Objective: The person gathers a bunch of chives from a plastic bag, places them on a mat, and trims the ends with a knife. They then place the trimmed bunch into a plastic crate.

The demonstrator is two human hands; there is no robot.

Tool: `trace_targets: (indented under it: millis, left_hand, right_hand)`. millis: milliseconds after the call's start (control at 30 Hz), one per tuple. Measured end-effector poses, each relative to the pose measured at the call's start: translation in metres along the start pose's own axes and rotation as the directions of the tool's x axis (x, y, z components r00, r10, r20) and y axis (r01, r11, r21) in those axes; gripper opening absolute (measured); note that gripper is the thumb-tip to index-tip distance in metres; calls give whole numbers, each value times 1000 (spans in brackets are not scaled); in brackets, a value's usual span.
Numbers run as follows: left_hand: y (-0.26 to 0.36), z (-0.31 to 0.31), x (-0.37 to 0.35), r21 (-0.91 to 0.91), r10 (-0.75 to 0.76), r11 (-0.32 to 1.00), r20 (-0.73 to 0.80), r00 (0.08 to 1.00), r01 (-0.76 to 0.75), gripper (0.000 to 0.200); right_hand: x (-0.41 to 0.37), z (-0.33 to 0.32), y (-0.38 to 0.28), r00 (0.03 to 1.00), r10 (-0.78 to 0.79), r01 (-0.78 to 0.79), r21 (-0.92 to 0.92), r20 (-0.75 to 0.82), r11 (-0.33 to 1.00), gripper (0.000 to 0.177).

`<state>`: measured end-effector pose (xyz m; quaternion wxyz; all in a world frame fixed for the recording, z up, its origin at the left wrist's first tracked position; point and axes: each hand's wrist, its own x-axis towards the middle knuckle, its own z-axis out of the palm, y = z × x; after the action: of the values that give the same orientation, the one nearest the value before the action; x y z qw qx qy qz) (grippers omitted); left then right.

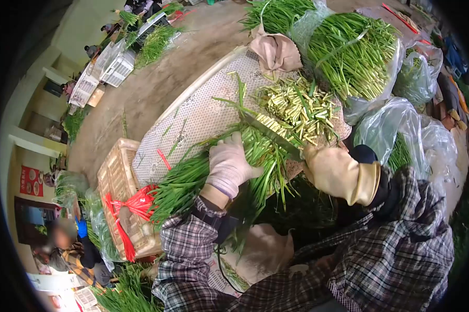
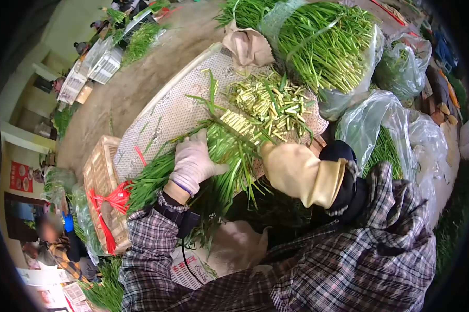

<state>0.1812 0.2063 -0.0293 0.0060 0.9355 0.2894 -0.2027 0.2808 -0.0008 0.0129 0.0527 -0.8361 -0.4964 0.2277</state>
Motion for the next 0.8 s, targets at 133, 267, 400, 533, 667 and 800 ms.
trace_targets:
  millis: [133, 267, 400, 533, 667, 800]
  left_hand:
    - [-1, 5, 11, 22, -22, 1000, 13, 1000, 22, 110]
    - [-7, 2, 7, -67, 9, 998, 7, 1000, -8, 111]
    - [-11, 7, 10, -77, 12, 997, -36, 999, -15, 105]
    - [-6, 8, 8, -35, 15, 999, -79, 997, -18, 106]
    - [-7, 12, 6, -46, 32, 998, -106, 994, -37, 111]
    - [-4, 1, 2, -85, -21, 996, -20, 1000, 20, 121]
  right_hand:
    - [101, 40, 3, 946, -307, 325, -318, 108, 891, 23]
    - [112, 22, -3, 942, -334, 332, -219, 27, 918, 28]
    - [56, -19, 0, 961, -38, 18, 74, 276, 997, 32]
    - [46, 14, 12, 980, 5, -17, 58, 199, 998, 30]
    - [103, 38, -7, 989, -34, 39, -36, 141, 999, 35]
    - [109, 41, -3, 961, -217, 266, -374, 169, 889, 37]
